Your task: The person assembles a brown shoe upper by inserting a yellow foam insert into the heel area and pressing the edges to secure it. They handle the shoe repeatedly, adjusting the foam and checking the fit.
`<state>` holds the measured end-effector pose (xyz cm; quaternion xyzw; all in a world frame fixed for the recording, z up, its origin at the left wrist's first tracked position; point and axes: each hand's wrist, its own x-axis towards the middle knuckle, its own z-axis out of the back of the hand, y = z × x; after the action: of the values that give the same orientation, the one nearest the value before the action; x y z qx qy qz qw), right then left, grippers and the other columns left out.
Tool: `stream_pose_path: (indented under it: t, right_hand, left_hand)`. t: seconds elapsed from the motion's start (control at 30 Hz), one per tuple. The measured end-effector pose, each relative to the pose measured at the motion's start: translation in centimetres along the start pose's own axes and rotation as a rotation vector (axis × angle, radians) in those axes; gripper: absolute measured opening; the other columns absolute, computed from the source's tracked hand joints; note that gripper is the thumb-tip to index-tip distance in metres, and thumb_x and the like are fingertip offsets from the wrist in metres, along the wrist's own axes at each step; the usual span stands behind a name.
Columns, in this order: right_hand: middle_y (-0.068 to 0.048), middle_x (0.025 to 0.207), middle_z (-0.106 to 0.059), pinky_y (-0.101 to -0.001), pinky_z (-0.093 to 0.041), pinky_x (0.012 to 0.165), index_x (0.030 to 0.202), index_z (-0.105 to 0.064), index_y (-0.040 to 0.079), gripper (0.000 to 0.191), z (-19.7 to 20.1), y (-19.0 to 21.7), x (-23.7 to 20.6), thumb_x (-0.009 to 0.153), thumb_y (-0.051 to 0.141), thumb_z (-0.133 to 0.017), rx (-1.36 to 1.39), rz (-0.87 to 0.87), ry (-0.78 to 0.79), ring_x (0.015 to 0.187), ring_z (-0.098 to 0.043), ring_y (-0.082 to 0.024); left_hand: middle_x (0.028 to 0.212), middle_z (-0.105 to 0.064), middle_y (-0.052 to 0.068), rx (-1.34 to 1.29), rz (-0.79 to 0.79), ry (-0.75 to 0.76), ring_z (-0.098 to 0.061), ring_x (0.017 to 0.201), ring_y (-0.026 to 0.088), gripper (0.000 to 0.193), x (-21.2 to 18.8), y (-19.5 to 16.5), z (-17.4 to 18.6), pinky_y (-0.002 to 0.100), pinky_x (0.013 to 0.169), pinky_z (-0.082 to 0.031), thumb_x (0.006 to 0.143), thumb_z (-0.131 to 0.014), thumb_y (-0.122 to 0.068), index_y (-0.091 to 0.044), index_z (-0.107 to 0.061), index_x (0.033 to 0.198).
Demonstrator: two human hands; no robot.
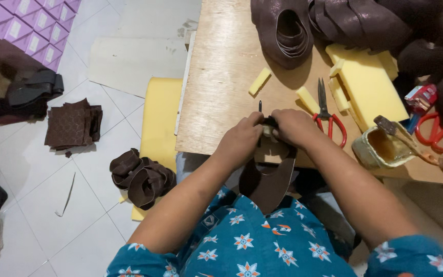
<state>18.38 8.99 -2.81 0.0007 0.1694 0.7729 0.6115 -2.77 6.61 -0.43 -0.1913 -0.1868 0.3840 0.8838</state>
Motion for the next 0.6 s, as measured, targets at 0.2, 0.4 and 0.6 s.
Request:
stream_pose_path:
  t: [0.2,0.4,0.6]
  right_hand:
    - [-0.018,0.096,-0.072,-0.0506,-0.053,0.079,0.111,-0.060,0.008,0.040,0.8,-0.3,-0.8,0.079,0.023,-0.080,0.145,-0.017,-0.085,0.093,-0.067,-0.041]
    - [-0.012,0.110,-0.068,-0.0409,-0.056,0.084,0.106,-0.060,0.008,0.030,1.9,0.2,-3.0,0.081,0.017,-0.075,0.457,0.066,-0.256,0.097,-0.070,-0.029]
    - [-0.015,0.125,-0.061,-0.0413,-0.053,0.084,0.098,-0.070,0.005,0.037,1.9,1.8,-5.3,0.067,0.020,-0.084,0.306,0.271,-0.313,0.108,-0.062,-0.033]
  left_hand:
    - [0.122,-0.060,0.016,0.034,0.018,-0.054,-0.063,0.103,0.034,0.024,1.2,0.3,-1.2,0.044,0.081,-0.055,0.081,-0.061,-0.002,-0.002,-0.063,0.105]
    - [0.101,-0.063,0.013,0.068,0.088,-0.048,-0.066,0.094,0.035,0.016,1.4,0.5,-1.8,0.045,0.078,-0.055,0.082,-0.064,-0.006,-0.006,-0.064,0.097]
    - [0.102,-0.063,0.012,0.046,0.191,0.013,-0.066,0.097,0.034,0.014,1.6,0.7,-1.3,0.046,0.079,-0.054,0.087,-0.065,-0.008,-0.008,-0.065,0.101]
